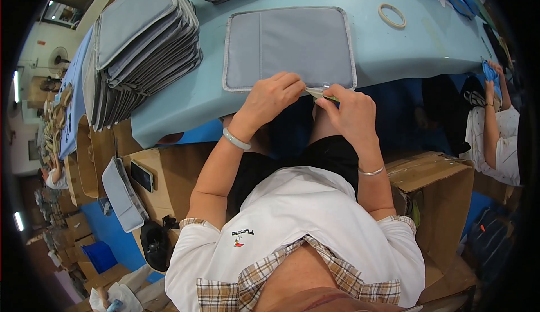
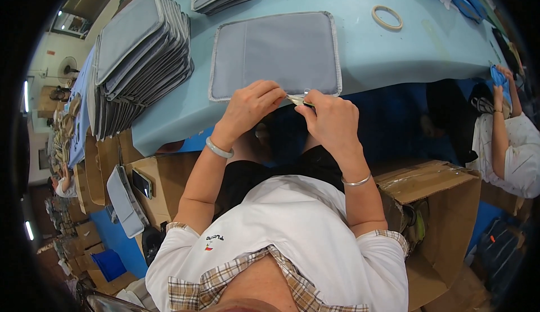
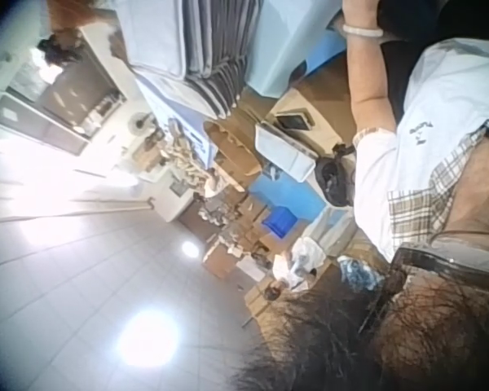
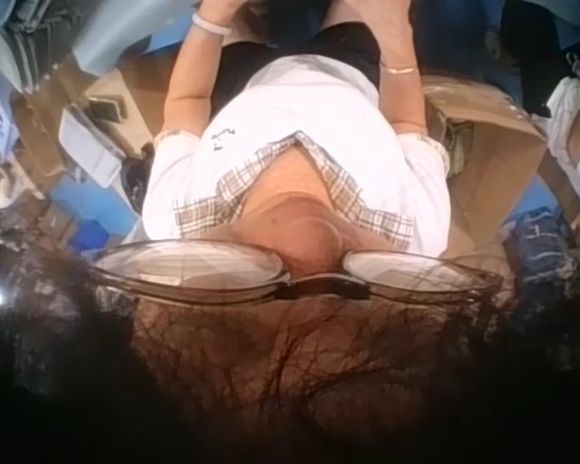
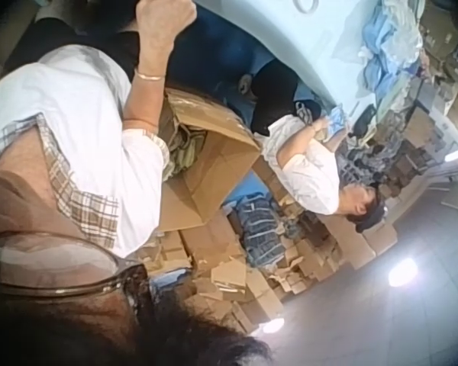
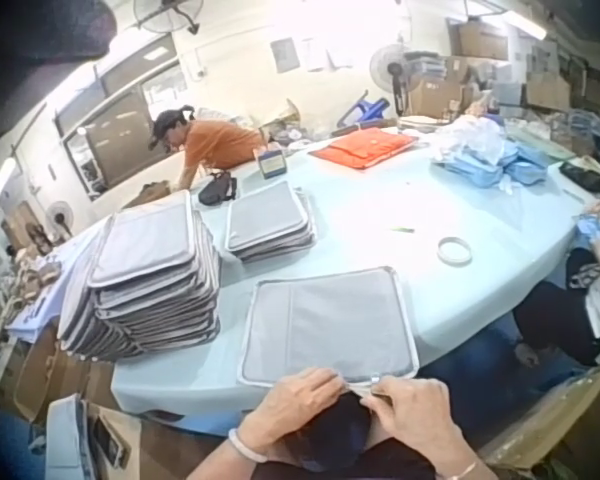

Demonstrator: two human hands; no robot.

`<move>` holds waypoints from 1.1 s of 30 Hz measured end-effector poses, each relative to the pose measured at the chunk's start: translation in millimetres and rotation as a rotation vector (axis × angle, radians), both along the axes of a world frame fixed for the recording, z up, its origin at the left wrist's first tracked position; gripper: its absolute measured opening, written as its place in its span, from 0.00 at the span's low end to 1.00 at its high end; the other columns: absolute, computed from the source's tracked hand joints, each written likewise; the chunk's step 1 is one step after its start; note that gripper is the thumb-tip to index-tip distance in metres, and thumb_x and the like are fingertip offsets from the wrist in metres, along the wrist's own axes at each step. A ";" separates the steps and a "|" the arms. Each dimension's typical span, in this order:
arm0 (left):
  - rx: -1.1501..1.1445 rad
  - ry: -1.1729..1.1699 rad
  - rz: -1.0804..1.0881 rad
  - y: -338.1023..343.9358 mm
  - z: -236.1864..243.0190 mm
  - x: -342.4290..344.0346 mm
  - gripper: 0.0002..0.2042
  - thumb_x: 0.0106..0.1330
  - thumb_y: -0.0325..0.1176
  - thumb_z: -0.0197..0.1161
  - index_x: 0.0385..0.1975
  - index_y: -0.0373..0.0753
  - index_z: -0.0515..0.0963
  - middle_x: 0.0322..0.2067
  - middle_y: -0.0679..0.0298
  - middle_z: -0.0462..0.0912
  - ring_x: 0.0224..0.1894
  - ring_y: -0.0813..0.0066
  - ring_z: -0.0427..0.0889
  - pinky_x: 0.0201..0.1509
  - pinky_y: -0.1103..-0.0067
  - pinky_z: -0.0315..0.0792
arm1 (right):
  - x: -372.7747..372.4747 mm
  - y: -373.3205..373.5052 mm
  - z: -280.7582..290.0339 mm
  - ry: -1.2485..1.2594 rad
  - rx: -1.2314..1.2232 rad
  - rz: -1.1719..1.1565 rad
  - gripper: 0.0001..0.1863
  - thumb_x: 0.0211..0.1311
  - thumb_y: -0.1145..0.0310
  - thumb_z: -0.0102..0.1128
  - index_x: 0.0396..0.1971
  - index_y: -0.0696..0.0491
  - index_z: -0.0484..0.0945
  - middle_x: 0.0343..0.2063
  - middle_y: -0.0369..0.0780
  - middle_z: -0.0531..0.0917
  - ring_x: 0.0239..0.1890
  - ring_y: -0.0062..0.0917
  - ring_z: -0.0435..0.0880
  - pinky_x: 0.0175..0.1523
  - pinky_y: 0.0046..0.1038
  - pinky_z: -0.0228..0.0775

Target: Trimming excess threads from small gray leather pouches using snips to finish the product.

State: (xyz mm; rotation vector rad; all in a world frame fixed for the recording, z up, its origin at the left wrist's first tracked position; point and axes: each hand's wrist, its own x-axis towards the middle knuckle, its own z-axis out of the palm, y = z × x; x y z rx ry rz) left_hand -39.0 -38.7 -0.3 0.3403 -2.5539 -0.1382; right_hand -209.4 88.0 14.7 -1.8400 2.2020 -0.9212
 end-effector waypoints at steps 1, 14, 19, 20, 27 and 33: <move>0.003 0.004 0.002 0.0 -0.3 0.0 0.07 0.55 0.30 0.67 0.31 0.41 0.75 0.31 0.69 0.76 0.33 0.75 0.79 0.29 0.79 0.75 | 0.3 0.1 -0.4 -0.002 -0.002 -0.002 0.12 0.54 0.58 0.69 0.27 0.51 0.81 0.19 0.40 0.83 0.21 0.36 0.82 0.26 0.32 0.70; 0.013 0.014 0.009 0.6 0.9 -0.9 0.07 0.55 0.29 0.67 0.30 0.41 0.75 0.30 0.70 0.76 0.32 0.75 0.79 0.29 0.79 0.75 | -0.7 1.7 -3.1 0.028 -0.059 0.004 0.13 0.54 0.57 0.68 0.26 0.50 0.79 0.16 0.40 0.81 0.19 0.36 0.81 0.23 0.33 0.68; 0.004 0.048 0.004 -0.7 0.2 -1.3 0.07 0.55 0.29 0.67 0.30 0.41 0.75 0.30 0.70 0.76 0.30 0.75 0.78 0.28 0.80 0.74 | -0.3 -0.3 -2.9 0.030 -0.065 0.011 0.13 0.54 0.57 0.68 0.26 0.50 0.79 0.16 0.40 0.81 0.19 0.36 0.81 0.23 0.33 0.68; 0.004 0.047 0.003 -0.8 0.1 -1.4 0.07 0.55 0.29 0.67 0.30 0.41 0.75 0.30 0.70 0.76 0.30 0.75 0.78 0.28 0.80 0.74 | 0.0 -0.7 -3.1 0.027 -0.065 0.010 0.12 0.54 0.57 0.69 0.26 0.51 0.79 0.16 0.40 0.81 0.19 0.36 0.81 0.23 0.33 0.68; 0.025 0.029 0.012 0.6 0.2 -1.3 0.07 0.54 0.28 0.67 0.30 0.41 0.76 0.30 0.70 0.76 0.31 0.75 0.79 0.29 0.79 0.75 | 1.5 -1.5 -0.7 0.031 0.025 -0.011 0.12 0.53 0.58 0.69 0.27 0.51 0.81 0.20 0.40 0.83 0.22 0.36 0.82 0.27 0.32 0.70; 0.177 0.225 -0.006 4.1 -6.4 11.4 0.07 0.53 0.25 0.67 0.31 0.40 0.78 0.30 0.67 0.79 0.29 0.70 0.79 0.29 0.77 0.74 | -7.4 9.8 -1.8 -0.157 -0.055 0.013 0.12 0.52 0.58 0.70 0.27 0.51 0.82 0.18 0.40 0.82 0.20 0.36 0.82 0.25 0.31 0.69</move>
